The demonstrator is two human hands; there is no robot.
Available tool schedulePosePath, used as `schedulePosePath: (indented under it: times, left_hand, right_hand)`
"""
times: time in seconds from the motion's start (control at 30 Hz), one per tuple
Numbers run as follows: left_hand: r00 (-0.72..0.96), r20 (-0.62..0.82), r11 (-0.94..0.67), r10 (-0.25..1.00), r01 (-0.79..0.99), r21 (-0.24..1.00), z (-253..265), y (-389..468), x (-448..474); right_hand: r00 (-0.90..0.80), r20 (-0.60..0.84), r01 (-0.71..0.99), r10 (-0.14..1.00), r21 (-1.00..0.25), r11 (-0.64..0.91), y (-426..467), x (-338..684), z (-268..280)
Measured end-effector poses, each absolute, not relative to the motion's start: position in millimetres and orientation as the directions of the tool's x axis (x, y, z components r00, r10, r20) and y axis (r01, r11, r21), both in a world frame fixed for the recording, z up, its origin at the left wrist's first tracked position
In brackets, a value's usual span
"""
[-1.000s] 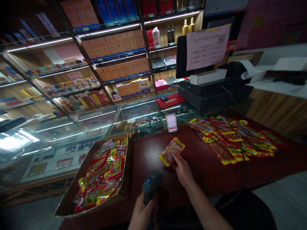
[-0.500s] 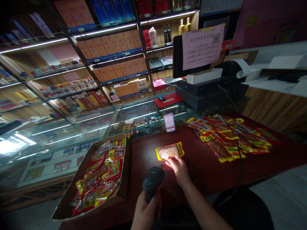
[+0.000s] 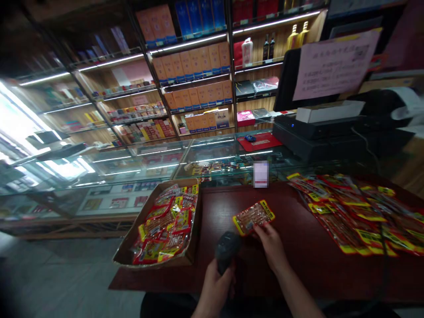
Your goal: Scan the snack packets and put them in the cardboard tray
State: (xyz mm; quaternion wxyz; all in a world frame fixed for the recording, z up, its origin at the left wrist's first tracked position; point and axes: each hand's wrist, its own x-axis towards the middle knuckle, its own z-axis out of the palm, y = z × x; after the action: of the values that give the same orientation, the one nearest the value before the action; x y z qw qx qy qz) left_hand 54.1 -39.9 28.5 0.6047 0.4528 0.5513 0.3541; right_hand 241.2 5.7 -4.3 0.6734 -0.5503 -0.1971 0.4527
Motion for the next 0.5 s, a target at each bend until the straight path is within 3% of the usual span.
schedulePosePath:
  times: [0.13, 0.3, 0.5]
  left_hand:
    - [0.157, -0.337, 0.334, 0.928, 0.05, 0.941, 19, -36, 49]
    - [0.186, -0.346, 0.349, 0.919, 0.019, 0.937, 13, -36, 48]
    - [0.188, -0.306, 0.299, 0.933, 0.062, 0.952, 9, -37, 45]
  right_hand:
    - [0.249, -0.094, -0.261, 0.964, -0.965, -0.027, 26, 224, 43]
    - [0.069, 0.095, -0.103, 0.993, -0.989, 0.102, 86, 170, 101]
    - [-0.086, -0.012, 0.228, 0.996, -0.974, 0.008, 150, 92, 112]
